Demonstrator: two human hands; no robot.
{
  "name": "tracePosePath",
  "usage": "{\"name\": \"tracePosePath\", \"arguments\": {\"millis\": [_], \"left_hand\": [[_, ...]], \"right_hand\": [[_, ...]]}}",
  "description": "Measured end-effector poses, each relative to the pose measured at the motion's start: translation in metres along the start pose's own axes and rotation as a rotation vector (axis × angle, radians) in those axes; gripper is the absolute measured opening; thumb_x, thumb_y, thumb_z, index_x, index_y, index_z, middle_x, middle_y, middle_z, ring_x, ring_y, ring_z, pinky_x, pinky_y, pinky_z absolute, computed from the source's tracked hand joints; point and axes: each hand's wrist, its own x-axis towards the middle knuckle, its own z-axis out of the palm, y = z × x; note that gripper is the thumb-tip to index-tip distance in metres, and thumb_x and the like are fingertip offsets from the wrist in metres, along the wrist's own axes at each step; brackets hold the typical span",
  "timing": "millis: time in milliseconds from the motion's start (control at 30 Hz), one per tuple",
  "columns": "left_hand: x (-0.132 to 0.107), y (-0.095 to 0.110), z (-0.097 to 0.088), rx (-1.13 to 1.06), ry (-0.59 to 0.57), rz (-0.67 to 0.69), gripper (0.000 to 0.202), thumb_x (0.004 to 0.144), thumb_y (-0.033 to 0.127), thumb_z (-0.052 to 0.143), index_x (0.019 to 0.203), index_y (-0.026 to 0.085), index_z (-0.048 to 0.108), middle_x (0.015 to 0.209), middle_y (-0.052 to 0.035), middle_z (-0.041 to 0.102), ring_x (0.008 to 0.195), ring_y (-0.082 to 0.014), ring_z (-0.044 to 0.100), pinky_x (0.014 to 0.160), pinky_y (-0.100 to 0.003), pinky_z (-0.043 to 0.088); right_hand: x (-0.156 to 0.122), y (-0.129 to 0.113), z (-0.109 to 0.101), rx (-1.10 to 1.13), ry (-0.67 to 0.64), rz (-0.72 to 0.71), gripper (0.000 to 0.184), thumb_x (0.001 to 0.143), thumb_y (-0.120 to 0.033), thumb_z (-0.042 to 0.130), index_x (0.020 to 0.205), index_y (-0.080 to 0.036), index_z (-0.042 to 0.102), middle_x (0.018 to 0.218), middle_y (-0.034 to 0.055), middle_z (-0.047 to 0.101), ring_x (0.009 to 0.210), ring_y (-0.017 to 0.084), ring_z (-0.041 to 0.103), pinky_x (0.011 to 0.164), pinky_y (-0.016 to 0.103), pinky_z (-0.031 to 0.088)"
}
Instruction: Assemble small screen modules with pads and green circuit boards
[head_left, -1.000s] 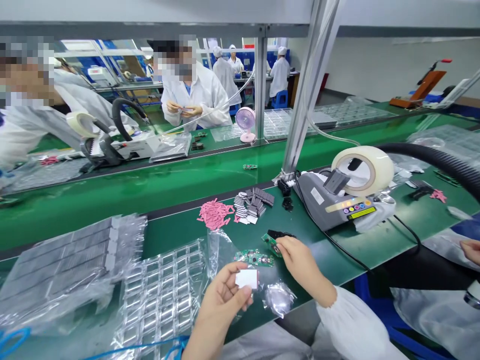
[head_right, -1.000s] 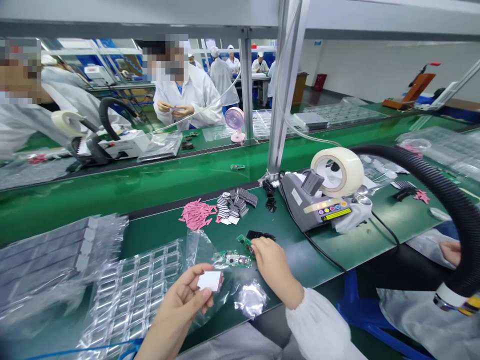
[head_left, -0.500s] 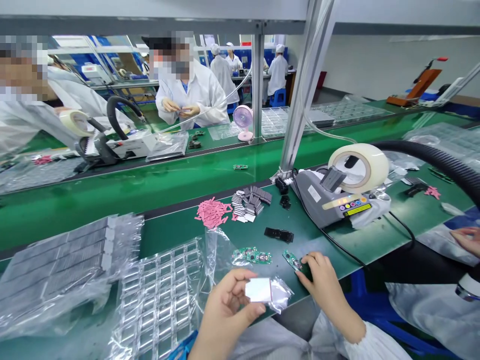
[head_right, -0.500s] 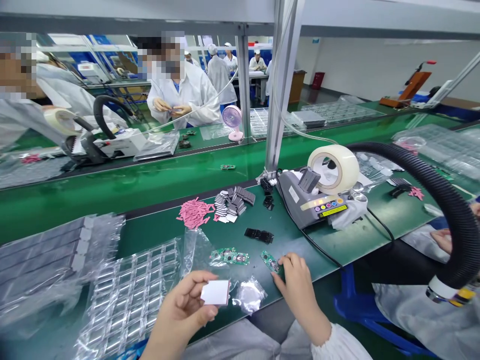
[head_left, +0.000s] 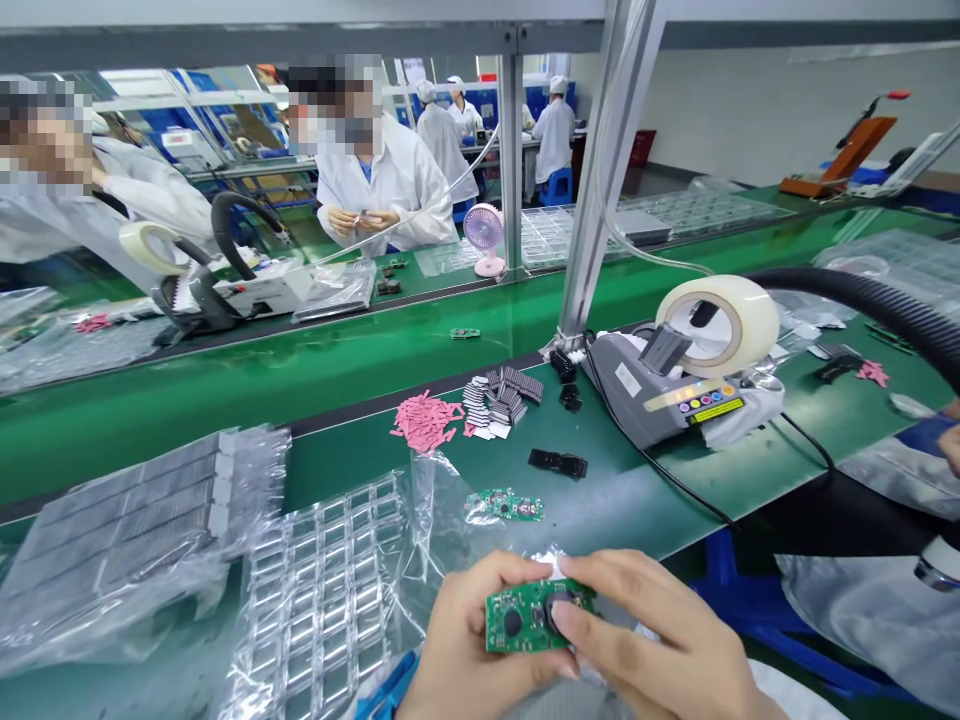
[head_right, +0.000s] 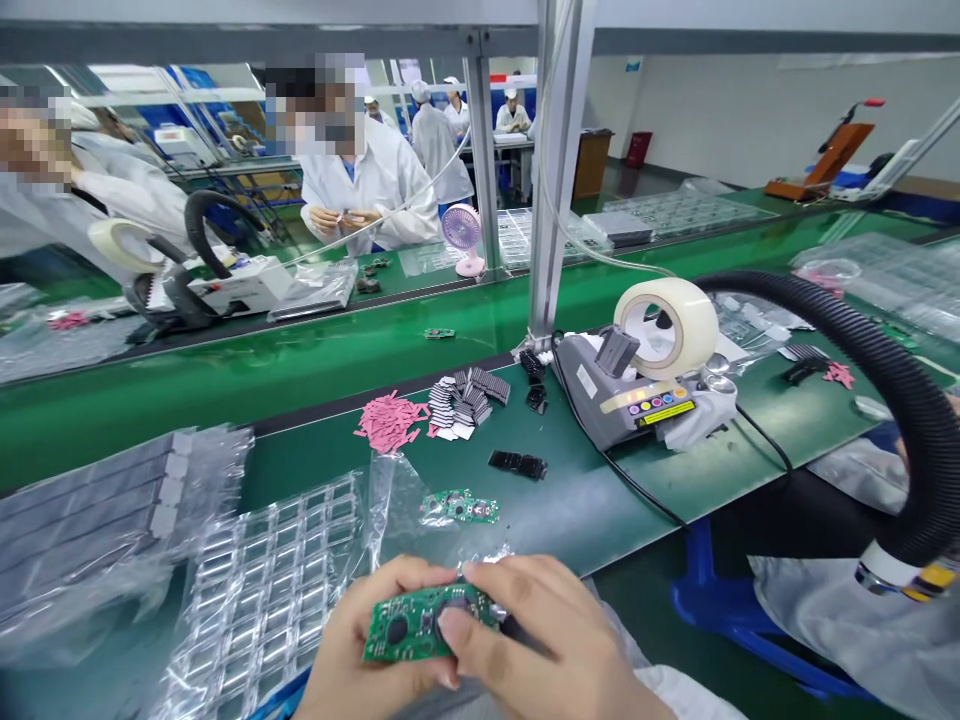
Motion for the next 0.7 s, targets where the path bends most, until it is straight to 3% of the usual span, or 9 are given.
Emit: {"name": "tracePosePath", "arguments": {"millis": [133, 267, 367, 500, 600, 700], "left_hand": [[0.0, 0.01, -0.002, 0.156, 0.007, 0.133, 0.032, 0.053, 0.025, 0.083, 0.081, 0.024, 0.066, 0.058, 0.0064, 0.069, 0.049, -0.0087, 0.057, 0.049, -0.016, 0.044], [0.002, 0.014, -0.002, 0.268, -0.018, 0.183, 0.032, 0.055, 0.026, 0.082, 0.08, 0.022, 0.063, 0.057, 0.0058, 0.069, 0.047, -0.0084, 0.058, 0.047, -0.016, 0.043], [0.004, 0.015, -0.001, 0.222, -0.098, 0.108, 0.033, 0.054, 0.027, 0.083, 0.075, 0.021, 0.059, 0.055, 0.006, 0.067, 0.045, -0.0074, 0.053, 0.044, -0.016, 0.038], [0.006, 0.012, -0.001, 0.058, -0.185, -0.028, 0.043, 0.047, 0.031, 0.086, 0.068, 0.02, 0.049, 0.051, 0.0073, 0.062, 0.045, -0.0069, 0.045, 0.043, -0.017, 0.033], [0.008, 0.011, -0.001, -0.082, -0.242, -0.065, 0.042, 0.051, 0.031, 0.084, 0.067, 0.02, 0.046, 0.05, 0.0089, 0.057, 0.043, -0.0049, 0.038, 0.041, -0.016, 0.027], [0.008, 0.014, -0.002, -0.091, -0.285, -0.06, 0.032, 0.059, 0.027, 0.08, 0.073, 0.021, 0.053, 0.056, 0.008, 0.056, 0.048, -0.0051, 0.04, 0.045, -0.016, 0.031]], "right_hand": [[-0.001, -0.007, 0.003, 0.044, -0.006, 0.074, 0.023, 0.088, -0.015, 0.055, 0.106, -0.025, 0.064, 0.099, 0.0074, 0.067, 0.08, 0.015, 0.062, 0.069, 0.028, 0.056], [0.001, -0.012, -0.008, 0.113, -0.111, 0.183, 0.028, 0.086, -0.012, 0.057, 0.11, -0.024, 0.063, 0.1, 0.0071, 0.066, 0.086, 0.016, 0.063, 0.073, 0.024, 0.056], [0.006, -0.015, -0.012, 0.199, -0.192, 0.274, 0.022, 0.087, -0.012, 0.054, 0.104, -0.022, 0.065, 0.095, 0.0076, 0.064, 0.082, 0.014, 0.062, 0.065, 0.022, 0.055], [0.009, -0.012, -0.01, 0.265, -0.263, 0.315, 0.016, 0.089, -0.016, 0.054, 0.083, -0.021, 0.068, 0.09, 0.0063, 0.063, 0.073, 0.013, 0.06, 0.057, 0.021, 0.051], [0.009, -0.009, -0.009, 0.411, -0.21, 0.309, 0.014, 0.09, -0.022, 0.054, 0.085, -0.02, 0.067, 0.088, 0.006, 0.063, 0.068, 0.011, 0.061, 0.056, 0.02, 0.052], [0.009, -0.007, -0.011, 0.367, -0.15, 0.252, 0.012, 0.086, -0.015, 0.059, 0.093, -0.021, 0.066, 0.09, 0.0052, 0.064, 0.068, 0.011, 0.061, 0.056, 0.019, 0.051]]}}
